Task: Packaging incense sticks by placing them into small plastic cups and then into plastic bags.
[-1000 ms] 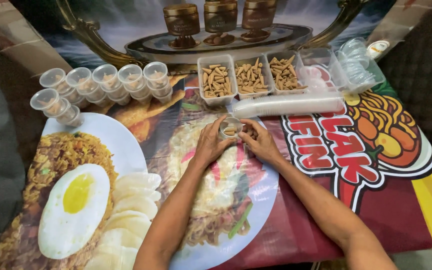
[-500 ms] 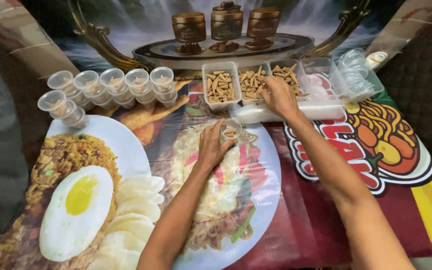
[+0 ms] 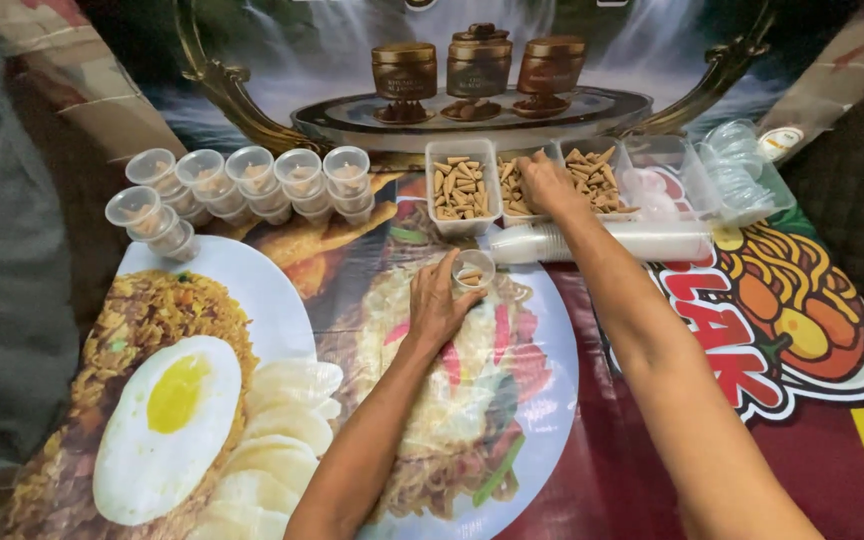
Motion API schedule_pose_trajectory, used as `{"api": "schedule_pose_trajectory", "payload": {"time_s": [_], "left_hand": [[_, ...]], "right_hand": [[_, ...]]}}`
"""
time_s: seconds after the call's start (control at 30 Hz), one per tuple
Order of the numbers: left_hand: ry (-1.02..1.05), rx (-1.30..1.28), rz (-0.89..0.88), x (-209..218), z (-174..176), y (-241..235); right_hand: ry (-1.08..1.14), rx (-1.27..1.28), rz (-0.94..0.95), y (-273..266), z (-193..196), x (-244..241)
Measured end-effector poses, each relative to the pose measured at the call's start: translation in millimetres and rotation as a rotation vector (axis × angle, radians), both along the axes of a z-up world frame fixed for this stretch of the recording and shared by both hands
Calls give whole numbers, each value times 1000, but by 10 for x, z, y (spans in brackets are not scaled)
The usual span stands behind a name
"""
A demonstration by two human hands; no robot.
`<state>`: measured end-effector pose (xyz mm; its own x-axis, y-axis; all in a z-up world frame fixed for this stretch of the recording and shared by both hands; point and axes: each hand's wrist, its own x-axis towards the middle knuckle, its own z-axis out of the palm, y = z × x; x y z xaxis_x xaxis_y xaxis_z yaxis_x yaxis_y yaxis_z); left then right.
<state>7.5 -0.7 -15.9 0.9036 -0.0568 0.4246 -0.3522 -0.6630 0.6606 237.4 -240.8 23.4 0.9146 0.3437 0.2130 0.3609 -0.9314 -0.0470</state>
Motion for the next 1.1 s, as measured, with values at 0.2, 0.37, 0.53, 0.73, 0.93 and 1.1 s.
{"api": "schedule_pose_trajectory", "payload": {"time_s": [0.2,0.37,0.53,0.73,0.93,1.1], "left_hand": [[12,-6,-3,-25,43,1],[17,-10,-5,-22,30,-1],[23,-15,-12,-20,28,3],[27,-32,-23,-34,54,10],[39,-44,-37,11,-46,-1],[47,-15,-70,-3,0,15]], "right_hand": [[24,166,-15,30,-40,-23],[-33,213,-6,18,-77,-22],[-52,349,-45,-25,74,-64],[-221,530,37,-70,229,-433],[20,826,171,255,471,-1658],[-30,733,305,512,116,-1914]]}}
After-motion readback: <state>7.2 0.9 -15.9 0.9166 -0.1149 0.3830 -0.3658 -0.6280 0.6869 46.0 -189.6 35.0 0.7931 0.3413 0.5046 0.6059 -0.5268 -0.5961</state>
